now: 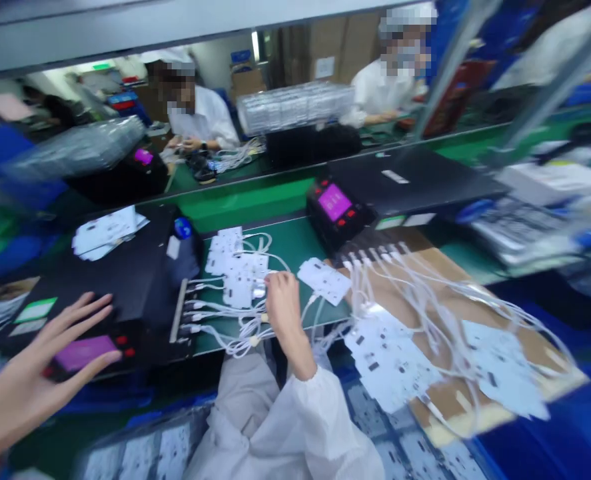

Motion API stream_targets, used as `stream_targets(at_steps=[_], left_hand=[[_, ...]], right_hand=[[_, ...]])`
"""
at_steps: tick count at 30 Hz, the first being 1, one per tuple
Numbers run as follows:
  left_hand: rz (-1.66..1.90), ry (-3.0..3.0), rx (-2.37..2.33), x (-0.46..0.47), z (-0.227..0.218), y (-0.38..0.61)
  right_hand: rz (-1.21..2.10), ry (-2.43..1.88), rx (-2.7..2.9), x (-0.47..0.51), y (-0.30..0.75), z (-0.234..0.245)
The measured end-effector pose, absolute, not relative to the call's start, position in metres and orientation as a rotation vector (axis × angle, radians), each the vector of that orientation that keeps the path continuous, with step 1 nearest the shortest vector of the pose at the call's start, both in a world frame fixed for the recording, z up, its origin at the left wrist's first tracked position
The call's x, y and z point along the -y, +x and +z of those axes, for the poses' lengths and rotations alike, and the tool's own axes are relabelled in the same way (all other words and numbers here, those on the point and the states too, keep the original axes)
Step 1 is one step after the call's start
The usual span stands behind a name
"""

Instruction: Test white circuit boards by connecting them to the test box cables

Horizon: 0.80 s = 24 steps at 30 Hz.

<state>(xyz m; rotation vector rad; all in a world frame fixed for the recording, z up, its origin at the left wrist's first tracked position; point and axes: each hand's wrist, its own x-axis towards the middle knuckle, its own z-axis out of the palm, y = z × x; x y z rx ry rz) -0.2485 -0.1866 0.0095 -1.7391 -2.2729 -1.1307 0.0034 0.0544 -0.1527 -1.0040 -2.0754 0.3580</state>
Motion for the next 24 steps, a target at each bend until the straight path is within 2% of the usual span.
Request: stream_targets(at_steps=[3,6,13,16,21,24], left_hand=[[-0.829,-2.007,2.268,0.205,0.006,-0.262],[-0.722,-2.013,2.315,0.210,0.008,-0.261],[-0.907,-1.820,2.256,0.197,-0.005,-0.251],[-0.921,-1.818,2.234,0.199,-0.009,-0.253],[-1.031,-2.010,2.212,0.192,0.018,-0.278],[-0.978,-1.931,2.119,0.160,0.040,-0.313]], right_hand=[[0.258,-0.965,2.126,-0.059,0.005,-0.159],[0.226,-0.966,2.173,-0.067,0.005,-0.164],[0.144,-0.946,2.209,-0.075,0.004,-0.176],[0.110,-0.910,2.189,-0.069,0.004,-0.165],[0.214,-0.701,1.986,-0.007,0.021,-0.123],[0.367,-0.510,1.983,0.050,0.044,-0.133]])
